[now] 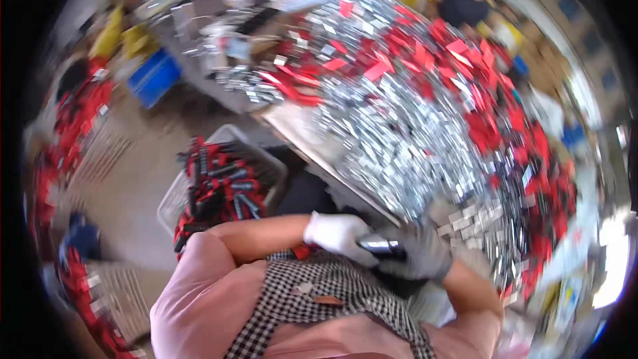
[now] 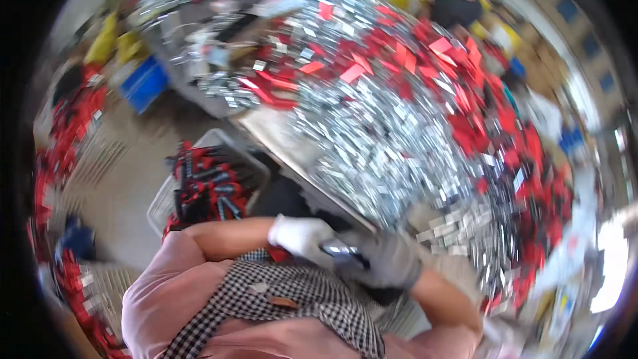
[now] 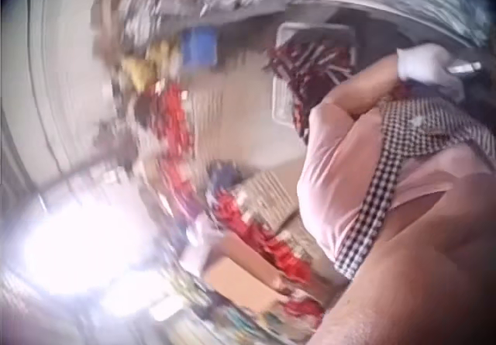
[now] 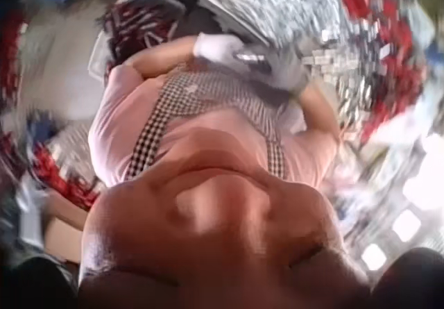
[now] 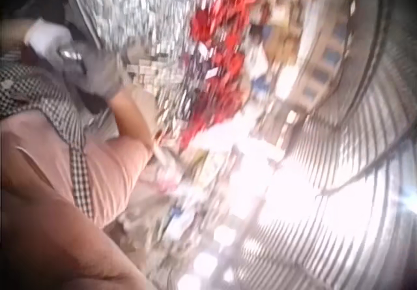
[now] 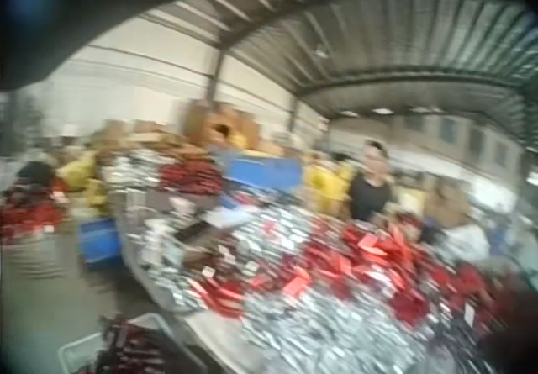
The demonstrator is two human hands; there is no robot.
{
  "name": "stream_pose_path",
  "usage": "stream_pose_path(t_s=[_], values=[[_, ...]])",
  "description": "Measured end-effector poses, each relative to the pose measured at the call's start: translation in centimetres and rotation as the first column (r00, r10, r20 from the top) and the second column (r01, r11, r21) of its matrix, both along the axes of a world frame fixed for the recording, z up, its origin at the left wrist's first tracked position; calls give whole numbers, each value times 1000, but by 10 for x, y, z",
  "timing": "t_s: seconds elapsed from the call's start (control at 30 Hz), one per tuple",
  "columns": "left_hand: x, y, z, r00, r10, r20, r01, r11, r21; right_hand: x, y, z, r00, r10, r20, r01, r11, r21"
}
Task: Assembling silver metal rods with red handle grips using a manual press tool.
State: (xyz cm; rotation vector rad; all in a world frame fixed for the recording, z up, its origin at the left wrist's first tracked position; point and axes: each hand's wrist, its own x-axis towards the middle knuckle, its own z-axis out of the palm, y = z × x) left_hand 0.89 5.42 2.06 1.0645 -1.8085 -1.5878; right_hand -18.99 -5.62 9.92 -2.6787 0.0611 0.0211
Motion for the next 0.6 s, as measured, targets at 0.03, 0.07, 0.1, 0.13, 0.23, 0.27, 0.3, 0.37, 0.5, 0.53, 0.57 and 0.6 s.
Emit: stream_pose_path(t_s=[0.03,0.07,0.1,0.13,0.23,0.27,0.3,0.37,0.5,0.53,0.57,0.6], values=[[2,-5,-1,995,-85,-56,82,995,-60,2,-5,2,998,8,-65,0,993,114],[3,-15,-3,979,-196,-51,184,966,-184,-3,-8,-11,996,-87,33,73,953,294],[5,-23,14,964,-264,-18,261,962,-76,-1,-6,-14,989,-143,30,109,857,504],[-2,-22,16,913,-158,-377,173,985,6,6,-12,-28,897,109,428,-167,981,102],[-16,-30,-23,916,-208,-344,189,978,-91,34,4,-37,790,-16,613,-325,837,440],[-14,-28,-15,982,-153,-107,129,970,-204,37,8,-57,846,-67,529,-362,657,662],[-11,-27,-11,989,-51,137,94,939,-332,36,11,-60,841,-69,536,-374,643,669],[16,-9,-154,957,282,-65,-289,924,-251,39,26,-58,825,-127,550,-239,805,544],[-30,27,-53,879,473,65,-416,825,-382,26,54,-45,905,-397,155,177,682,709],[-39,23,3,881,428,200,-290,824,-487,26,61,-71,802,-481,354,23,617,786],[-40,31,-10,854,505,129,-402,795,-454,28,66,-73,801,-477,361,13,618,786],[-42,37,-13,853,506,132,-401,795,-456,29,69,-74,792,-496,356,26,610,792]])
